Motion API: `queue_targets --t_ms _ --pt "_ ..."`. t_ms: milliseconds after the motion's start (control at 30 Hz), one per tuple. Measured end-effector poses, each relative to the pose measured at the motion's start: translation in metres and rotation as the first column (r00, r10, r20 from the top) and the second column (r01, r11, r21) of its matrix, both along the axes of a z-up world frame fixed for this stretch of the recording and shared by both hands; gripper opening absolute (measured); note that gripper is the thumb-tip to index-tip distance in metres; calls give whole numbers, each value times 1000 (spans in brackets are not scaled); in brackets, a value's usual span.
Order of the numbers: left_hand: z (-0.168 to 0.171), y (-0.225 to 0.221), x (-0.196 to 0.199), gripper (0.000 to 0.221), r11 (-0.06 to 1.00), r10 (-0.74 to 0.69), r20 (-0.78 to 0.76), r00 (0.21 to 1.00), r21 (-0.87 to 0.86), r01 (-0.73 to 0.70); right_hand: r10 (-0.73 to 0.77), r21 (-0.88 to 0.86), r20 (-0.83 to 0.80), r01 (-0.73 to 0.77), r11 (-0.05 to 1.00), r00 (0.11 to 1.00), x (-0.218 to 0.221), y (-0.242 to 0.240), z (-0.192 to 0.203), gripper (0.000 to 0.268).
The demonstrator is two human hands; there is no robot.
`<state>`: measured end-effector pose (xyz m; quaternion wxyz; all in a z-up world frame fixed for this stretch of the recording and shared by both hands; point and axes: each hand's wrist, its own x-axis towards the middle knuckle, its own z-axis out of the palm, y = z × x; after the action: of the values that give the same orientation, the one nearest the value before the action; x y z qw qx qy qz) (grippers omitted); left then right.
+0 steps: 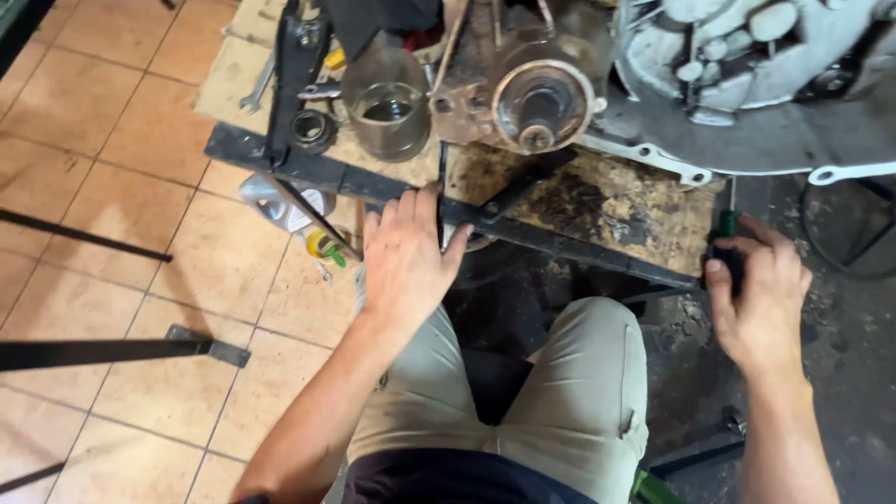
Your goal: Cleaning and scraping grime and old gasket material from a transmission casing using a rag, scraper, and screwdriver.
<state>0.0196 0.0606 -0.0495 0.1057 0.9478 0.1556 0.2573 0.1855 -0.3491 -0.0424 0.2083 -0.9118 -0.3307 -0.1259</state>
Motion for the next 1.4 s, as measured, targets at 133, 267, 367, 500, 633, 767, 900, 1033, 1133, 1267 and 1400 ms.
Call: queue_targets --t_ms 133,267,367,500,633,767,900,1033,1133,1267,1400 --pt "4 2 -5 65 987 102 -58 993 -122 -108 63 167 91 -78 983 994 -6 0 -1 51" --pt "9 -2 -5 51 933 63 -141 988 -344 -108 65 237 101 -88 968 993 -19 4 -1 46" --pt "10 -7 -14 49 824 27 -53 998 -565 -53 13 262 246 -80 962 969 -33 16 5 58" --pt "-7 -24 -46 39 732 29 178 984 -674 100 29 346 267 -124 930 963 -79 55 7 30" --pt "-17 -58 -78 31 469 107 294 950 -857 213 157 330 -421 -11 944 894 -126 134 7 20" --pt "-11 -70 -92 31 388 121 350 929 -878 280 237 325 -622 -29 945 747 -135 212 12 34" --pt "5 -52 -86 39 406 89 333 939 -873 271 239 418 -714 127 899 658 -122 244 2 29" --pt "33 -24 -68 34 496 -1 349 937 -813 304 412 612 -612 74 788 675 -101 254 -19 27" --pt "13 -26 -66 36 435 -53 312 948 -848 304 440 641 -682 187 745 585 -101 244 -21 27" --pt "13 -32 -60 36 371 -138 276 951 -876 308 335 618 -683 270 738 649 -116 222 -31 19" --pt "8 -45 -42 22 530 -236 306 922 -755 386 328 720 -668 468 512 668 -122 202 -37 10"
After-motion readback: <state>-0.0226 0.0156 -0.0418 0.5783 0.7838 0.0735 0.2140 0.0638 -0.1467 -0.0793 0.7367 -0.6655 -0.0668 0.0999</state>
